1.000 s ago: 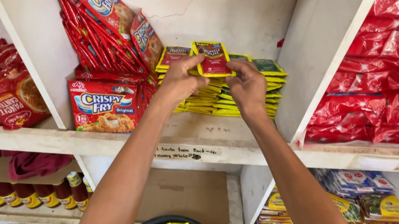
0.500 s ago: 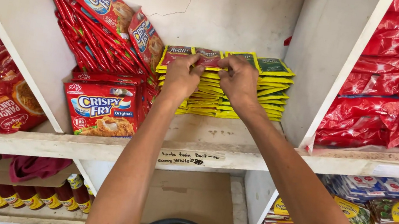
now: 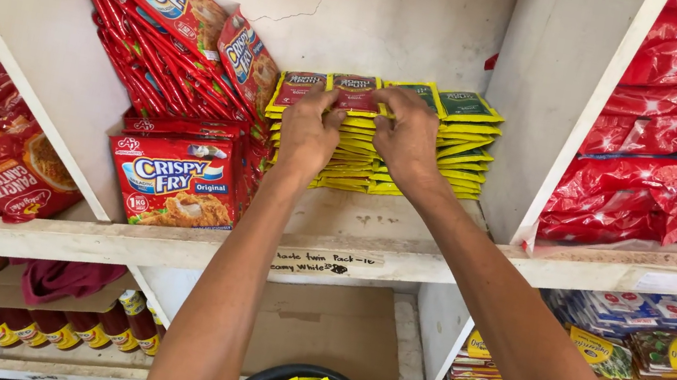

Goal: The recorder is stocking and organizing small seasoning packets onto shelves in a grocery store.

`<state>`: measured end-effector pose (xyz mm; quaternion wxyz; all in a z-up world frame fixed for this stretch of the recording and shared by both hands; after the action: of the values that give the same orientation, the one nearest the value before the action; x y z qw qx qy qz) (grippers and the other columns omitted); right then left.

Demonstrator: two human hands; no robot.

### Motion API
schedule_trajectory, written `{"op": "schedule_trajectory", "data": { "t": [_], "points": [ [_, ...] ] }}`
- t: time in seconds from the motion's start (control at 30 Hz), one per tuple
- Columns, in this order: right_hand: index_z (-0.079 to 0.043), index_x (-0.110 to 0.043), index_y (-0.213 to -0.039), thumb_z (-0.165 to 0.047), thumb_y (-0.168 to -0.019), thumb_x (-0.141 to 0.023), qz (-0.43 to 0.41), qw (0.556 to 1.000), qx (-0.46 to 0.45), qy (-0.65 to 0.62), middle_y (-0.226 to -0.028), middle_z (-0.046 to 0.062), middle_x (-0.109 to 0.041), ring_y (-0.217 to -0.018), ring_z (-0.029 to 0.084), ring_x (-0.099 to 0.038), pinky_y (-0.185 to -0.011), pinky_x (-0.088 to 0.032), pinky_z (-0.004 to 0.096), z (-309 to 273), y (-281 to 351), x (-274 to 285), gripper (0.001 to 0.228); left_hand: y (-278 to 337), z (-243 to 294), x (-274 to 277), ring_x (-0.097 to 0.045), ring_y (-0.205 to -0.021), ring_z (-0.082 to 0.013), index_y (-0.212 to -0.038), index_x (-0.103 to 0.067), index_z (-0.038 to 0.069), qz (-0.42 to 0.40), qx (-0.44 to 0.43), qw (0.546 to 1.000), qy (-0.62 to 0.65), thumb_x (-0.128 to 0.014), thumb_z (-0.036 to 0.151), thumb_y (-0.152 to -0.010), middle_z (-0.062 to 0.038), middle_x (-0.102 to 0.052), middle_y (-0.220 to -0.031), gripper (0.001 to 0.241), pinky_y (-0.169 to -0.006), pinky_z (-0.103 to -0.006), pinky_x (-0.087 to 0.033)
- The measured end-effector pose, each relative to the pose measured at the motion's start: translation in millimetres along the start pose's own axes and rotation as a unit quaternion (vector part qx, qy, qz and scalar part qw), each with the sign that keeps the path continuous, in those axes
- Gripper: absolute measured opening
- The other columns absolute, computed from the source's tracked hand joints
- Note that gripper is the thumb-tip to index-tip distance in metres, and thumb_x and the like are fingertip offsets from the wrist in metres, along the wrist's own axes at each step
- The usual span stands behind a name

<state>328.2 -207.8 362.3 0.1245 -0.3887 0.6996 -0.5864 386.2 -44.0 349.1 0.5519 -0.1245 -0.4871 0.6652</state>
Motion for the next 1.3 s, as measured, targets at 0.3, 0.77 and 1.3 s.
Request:
{"op": "schedule_trajectory", "data": {
  "t": [0.3, 0.77, 1.3],
  "points": [
    [-0.006, -0.072, -0.114, 0.005, -0.082, -0.074, -0.014, 1.0, 0.015, -0.001, -0.127, 0.019, -0.065, -0.119, 0.037, -0.064, -0.101, -0.053, 0.041, -42, 39, 33, 0.034, 58, 55, 51, -0.063, -0.126, -0.0356, -0.129, -0.068, 0.006, -0.029, 0.013, 0.998, 0.048, -0.07, 0.011, -0.092, -0.023, -0.057, -0.145, 0.037, -0.089, -0.0373, -0.057],
    [-0.008, -0.071, -0.118, 0.002, -0.092, -0.073, -0.08, 0.993, -0.001, -0.089, -0.128, 0.013, -0.066, -0.118, 0.034, -0.064, -0.099, -0.055, 0.041, -157, 184, 69, 0.028, 301, 66, 100, -0.067, -0.102, -0.0123, -0.125, -0.07, 0.004, -0.059, 0.172, 0.957, 0.225, -0.061, 0.004, -0.099, -0.01, -0.068, -0.135, 0.027, -0.082, -0.0263, -0.057],
    [-0.007, -0.073, -0.109, -0.002, -0.089, -0.073, -0.189, 0.946, -0.254, -0.062, -0.11, 0.012, -0.072, -0.105, 0.033, -0.067, -0.092, -0.053, 0.04, -117, 487, 59, 0.021, 607, -17, 70, -0.067, -0.112, -0.0325, -0.112, -0.075, 0.006, -0.142, 0.291, 0.946, -0.024, -0.072, 0.015, -0.089, -0.015, -0.072, -0.123, 0.025, -0.102, -0.0439, -0.049]
  ]
}}
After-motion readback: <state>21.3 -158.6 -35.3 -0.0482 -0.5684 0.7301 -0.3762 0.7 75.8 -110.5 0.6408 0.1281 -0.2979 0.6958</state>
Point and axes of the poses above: each hand's wrist, its own y-axis away from the middle knuckle, its own x-axis out of the back of the hand, z = x × y, the point moved 6 cm from there along -y, towards the middle knuckle
